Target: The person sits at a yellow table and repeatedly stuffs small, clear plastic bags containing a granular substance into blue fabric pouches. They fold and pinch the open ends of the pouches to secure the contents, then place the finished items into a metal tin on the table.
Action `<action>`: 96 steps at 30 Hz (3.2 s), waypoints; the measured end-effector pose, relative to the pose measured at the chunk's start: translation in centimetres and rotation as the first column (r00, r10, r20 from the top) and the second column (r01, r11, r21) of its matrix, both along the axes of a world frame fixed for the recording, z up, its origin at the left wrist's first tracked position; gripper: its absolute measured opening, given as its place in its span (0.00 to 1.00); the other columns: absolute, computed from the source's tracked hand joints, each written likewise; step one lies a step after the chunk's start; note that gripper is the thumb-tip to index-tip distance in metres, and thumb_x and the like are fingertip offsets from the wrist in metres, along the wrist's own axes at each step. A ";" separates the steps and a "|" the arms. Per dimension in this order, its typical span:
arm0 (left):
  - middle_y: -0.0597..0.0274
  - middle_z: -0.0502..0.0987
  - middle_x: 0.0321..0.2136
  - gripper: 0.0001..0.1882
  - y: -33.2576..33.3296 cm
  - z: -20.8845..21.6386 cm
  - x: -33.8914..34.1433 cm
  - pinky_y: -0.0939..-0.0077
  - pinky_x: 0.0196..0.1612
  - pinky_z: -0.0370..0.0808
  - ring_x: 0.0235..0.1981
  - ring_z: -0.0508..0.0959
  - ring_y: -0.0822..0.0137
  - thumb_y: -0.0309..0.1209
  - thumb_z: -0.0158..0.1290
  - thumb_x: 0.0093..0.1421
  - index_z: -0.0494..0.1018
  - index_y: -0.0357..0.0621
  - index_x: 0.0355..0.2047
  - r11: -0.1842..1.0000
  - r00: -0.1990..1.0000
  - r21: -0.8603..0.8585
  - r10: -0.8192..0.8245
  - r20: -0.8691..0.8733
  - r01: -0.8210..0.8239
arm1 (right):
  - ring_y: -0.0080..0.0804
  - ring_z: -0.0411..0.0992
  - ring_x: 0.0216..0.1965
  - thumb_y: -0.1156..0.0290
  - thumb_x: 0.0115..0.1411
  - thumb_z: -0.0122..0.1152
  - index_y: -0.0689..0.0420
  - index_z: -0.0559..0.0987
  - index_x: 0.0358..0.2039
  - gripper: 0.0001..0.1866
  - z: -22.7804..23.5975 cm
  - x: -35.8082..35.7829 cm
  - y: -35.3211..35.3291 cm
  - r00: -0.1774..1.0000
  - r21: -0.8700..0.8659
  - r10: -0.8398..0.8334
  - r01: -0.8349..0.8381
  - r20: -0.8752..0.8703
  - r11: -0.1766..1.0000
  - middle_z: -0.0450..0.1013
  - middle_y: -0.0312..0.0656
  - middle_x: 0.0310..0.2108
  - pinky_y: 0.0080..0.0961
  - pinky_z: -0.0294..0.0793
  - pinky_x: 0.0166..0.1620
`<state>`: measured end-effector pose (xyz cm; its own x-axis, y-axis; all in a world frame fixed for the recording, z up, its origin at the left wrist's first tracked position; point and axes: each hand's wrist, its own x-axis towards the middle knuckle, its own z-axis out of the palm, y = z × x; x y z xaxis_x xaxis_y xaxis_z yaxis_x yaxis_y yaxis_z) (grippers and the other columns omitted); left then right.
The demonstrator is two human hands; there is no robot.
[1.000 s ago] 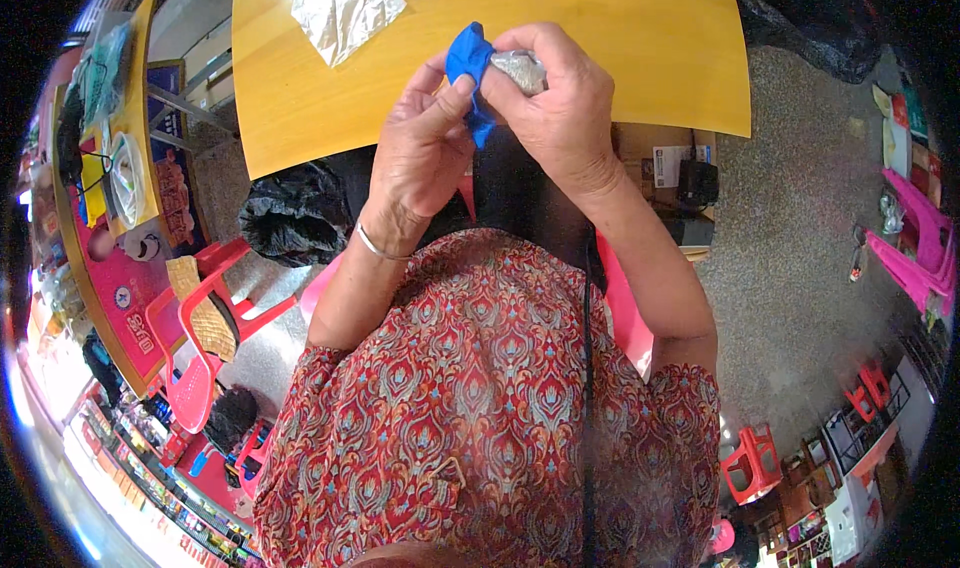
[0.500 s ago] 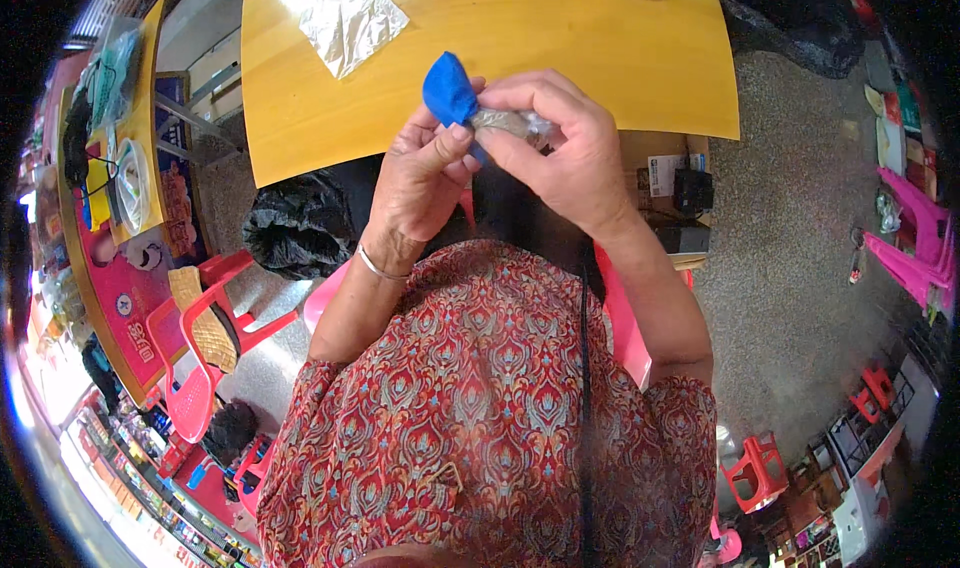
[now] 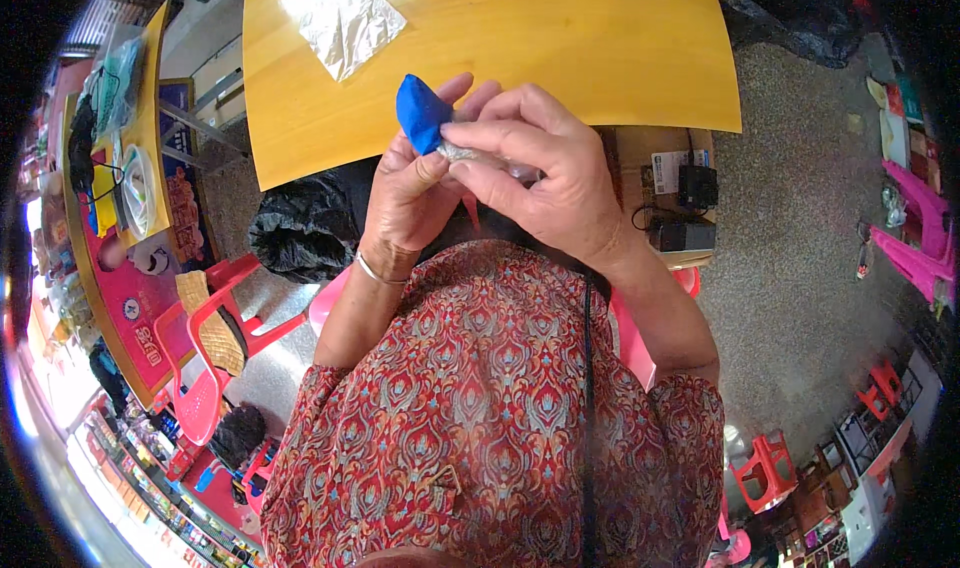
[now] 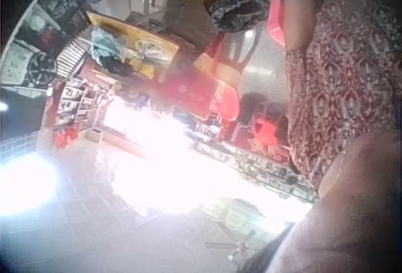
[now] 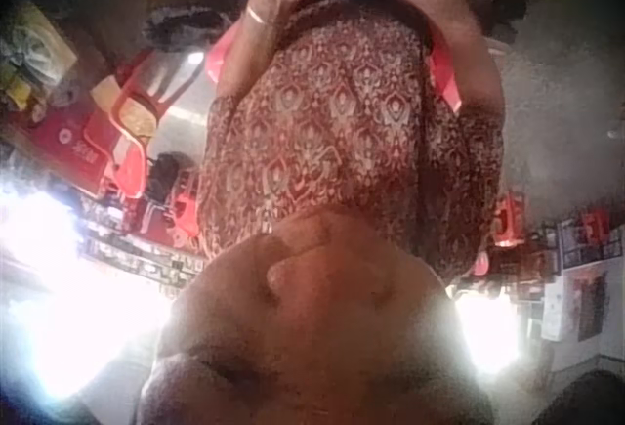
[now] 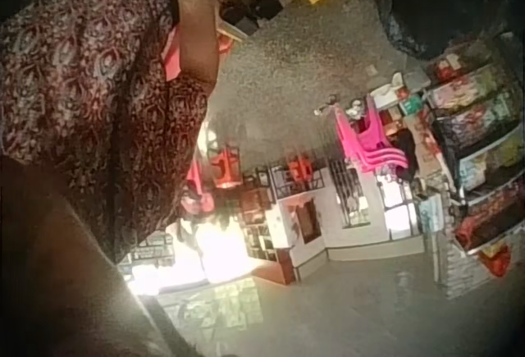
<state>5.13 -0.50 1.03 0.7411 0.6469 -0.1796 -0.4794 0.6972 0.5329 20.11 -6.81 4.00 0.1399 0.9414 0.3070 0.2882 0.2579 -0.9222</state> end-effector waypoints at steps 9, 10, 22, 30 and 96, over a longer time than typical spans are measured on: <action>0.45 0.59 0.60 0.37 -0.6 -0.3 -0.2 0.61 0.64 0.57 0.62 0.61 0.56 0.29 0.58 0.56 0.54 0.36 0.62 0.999 1.000 0.044 0.031 0.005 -0.031 | 0.29 0.71 0.33 0.75 0.51 0.66 0.55 0.79 0.43 0.17 -0.6 -0.7 -0.2 0.995 0.033 0.007 -0.010 0.096 0.999 0.67 0.39 0.32 0.22 0.72 0.36; 0.45 0.59 0.60 0.36 -0.5 -0.2 -0.4 0.62 0.64 0.57 0.62 0.61 0.57 0.29 0.58 0.56 0.54 0.36 0.62 0.997 0.999 0.074 0.034 -0.019 -0.032 | 0.31 0.71 0.33 0.73 0.53 0.64 0.55 0.78 0.47 0.18 -0.6 -0.6 -0.2 0.991 0.045 0.032 -0.038 0.129 0.998 0.66 0.41 0.32 0.24 0.72 0.35; 0.65 0.75 0.42 0.17 -2.6 -0.5 0.5 0.86 0.39 0.71 0.40 0.73 0.78 0.24 0.50 0.62 0.67 0.37 0.51 0.967 0.950 0.253 0.075 -0.305 0.004 | 0.28 0.68 0.33 0.73 0.58 0.57 0.65 0.71 0.51 0.21 -1.3 0.6 -0.9 0.998 -0.111 -0.003 -0.004 -0.063 0.994 0.68 0.42 0.34 0.21 0.67 0.36; 0.72 0.72 0.24 0.09 -2.3 0.3 0.0 0.84 0.23 0.68 0.22 0.68 0.83 0.26 0.48 0.64 0.71 0.37 0.43 0.696 0.660 0.644 0.326 -0.677 0.318 | 0.20 0.66 0.35 0.76 0.57 0.59 0.62 0.74 0.49 0.19 -2.3 0.1 -0.7 0.958 -0.105 0.005 -0.037 -0.285 0.994 0.69 0.35 0.34 0.15 0.66 0.37; 0.60 0.74 0.40 0.12 0.0 -0.9 1.4 0.77 0.46 0.71 0.40 0.74 0.70 0.27 0.49 0.63 0.70 0.36 0.45 0.846 0.829 0.492 0.417 -0.372 -0.205 | 0.31 0.76 0.38 0.73 0.47 0.68 0.61 0.74 0.41 0.19 -2.9 0.6 0.8 0.966 -0.205 -0.258 0.249 -0.017 0.947 0.76 0.42 0.34 0.27 0.74 0.43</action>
